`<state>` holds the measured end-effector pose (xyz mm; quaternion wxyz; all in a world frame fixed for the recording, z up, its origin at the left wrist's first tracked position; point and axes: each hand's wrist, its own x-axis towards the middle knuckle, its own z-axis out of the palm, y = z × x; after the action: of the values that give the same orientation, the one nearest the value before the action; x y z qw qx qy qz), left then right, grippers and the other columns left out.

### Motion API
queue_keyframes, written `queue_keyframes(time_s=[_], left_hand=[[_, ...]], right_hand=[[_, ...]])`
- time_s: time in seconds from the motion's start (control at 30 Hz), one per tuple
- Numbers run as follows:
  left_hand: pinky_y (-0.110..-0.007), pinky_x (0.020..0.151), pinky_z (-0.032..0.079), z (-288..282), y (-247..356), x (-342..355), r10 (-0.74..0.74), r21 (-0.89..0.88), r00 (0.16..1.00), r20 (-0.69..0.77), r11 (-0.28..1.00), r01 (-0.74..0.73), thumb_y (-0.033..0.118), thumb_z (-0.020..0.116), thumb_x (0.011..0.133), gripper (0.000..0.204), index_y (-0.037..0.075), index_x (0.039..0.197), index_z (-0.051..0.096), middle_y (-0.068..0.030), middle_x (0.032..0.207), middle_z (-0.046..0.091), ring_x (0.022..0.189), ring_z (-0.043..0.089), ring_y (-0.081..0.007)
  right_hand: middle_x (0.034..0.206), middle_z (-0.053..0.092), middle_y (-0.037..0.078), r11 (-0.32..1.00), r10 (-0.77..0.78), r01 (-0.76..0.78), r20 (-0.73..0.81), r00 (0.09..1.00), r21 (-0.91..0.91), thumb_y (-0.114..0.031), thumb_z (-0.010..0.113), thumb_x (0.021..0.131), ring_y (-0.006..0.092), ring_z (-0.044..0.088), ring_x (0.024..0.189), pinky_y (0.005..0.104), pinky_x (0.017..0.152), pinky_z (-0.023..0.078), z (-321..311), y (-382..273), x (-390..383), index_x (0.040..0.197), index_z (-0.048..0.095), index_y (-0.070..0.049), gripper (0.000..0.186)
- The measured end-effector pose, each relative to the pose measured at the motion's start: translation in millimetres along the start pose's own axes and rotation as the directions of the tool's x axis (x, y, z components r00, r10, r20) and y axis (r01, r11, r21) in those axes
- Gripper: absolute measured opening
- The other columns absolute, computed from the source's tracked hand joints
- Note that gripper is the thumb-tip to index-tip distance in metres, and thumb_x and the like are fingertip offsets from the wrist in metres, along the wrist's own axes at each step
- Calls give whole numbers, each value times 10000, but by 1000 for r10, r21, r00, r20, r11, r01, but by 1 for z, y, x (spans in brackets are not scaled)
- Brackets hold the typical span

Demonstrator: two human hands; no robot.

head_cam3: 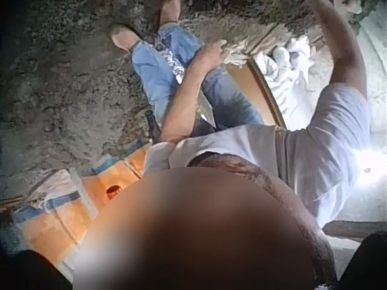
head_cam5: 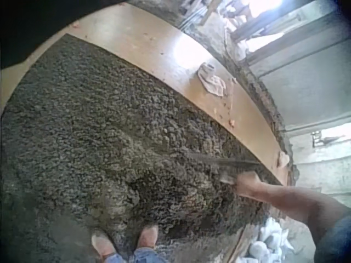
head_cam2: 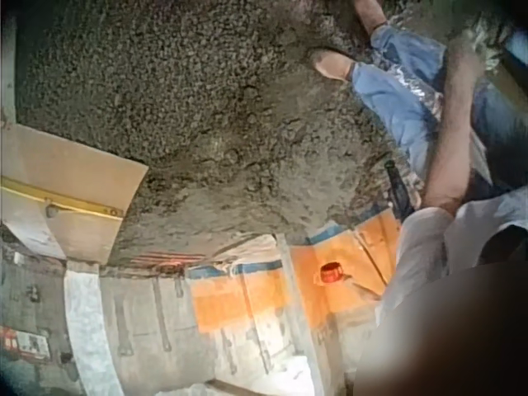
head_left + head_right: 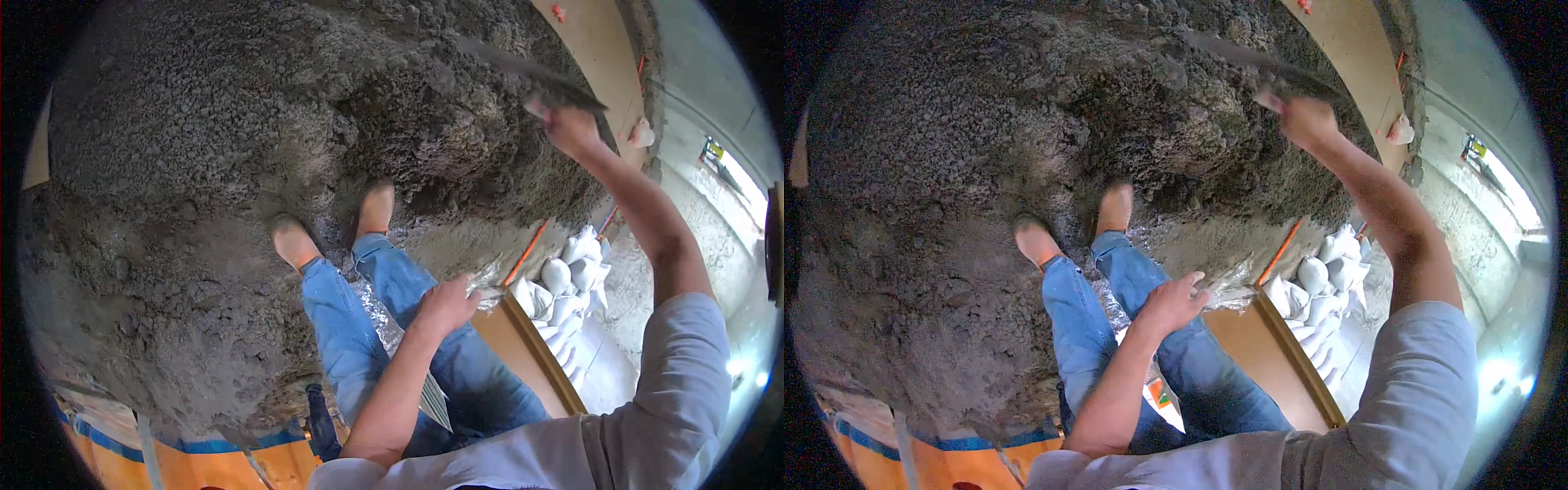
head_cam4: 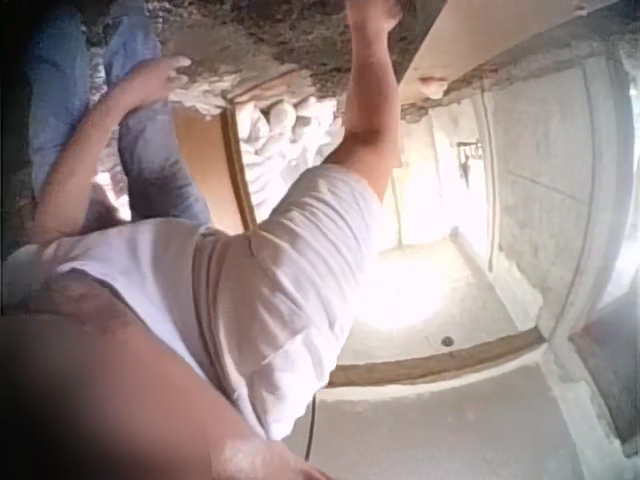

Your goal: Leveling and spreading mortar on the floor using a trowel.

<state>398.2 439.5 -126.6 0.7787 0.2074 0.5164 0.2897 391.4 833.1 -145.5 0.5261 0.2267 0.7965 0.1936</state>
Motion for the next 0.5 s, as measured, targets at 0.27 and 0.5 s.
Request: queue_keyframes(time_s=[0.27, 0.5], left_hand=[[-474, 841, 483, 7, -16, 4, -33, 19, 999, 2, 999, 33, 342, 555, 875, 489, 36, 1253, 508, -245, 999, 647, 936, 621, -398], [-449, 849, 485, 3, -14, -3, 32, -79, 999, -44, 996, -36, 352, 552, 879, 507, 23, 1262, 512, -245, 1009, 648, 958, 620, -391]], right_hand=[[898, 663, 160, 822, -292, 376, -251, 923, 427, -101, 505, 799, 304, 657, 796, 416, 682, 542, -98, -196, 41, 1035, 643, -119, 274], [844, 678, 153, 983, -174, 173, 7, 985, 63, -77, 537, 768, 321, 675, 794, 431, 665, 539, 86, -27, -11, 900, 688, -167, 220]])
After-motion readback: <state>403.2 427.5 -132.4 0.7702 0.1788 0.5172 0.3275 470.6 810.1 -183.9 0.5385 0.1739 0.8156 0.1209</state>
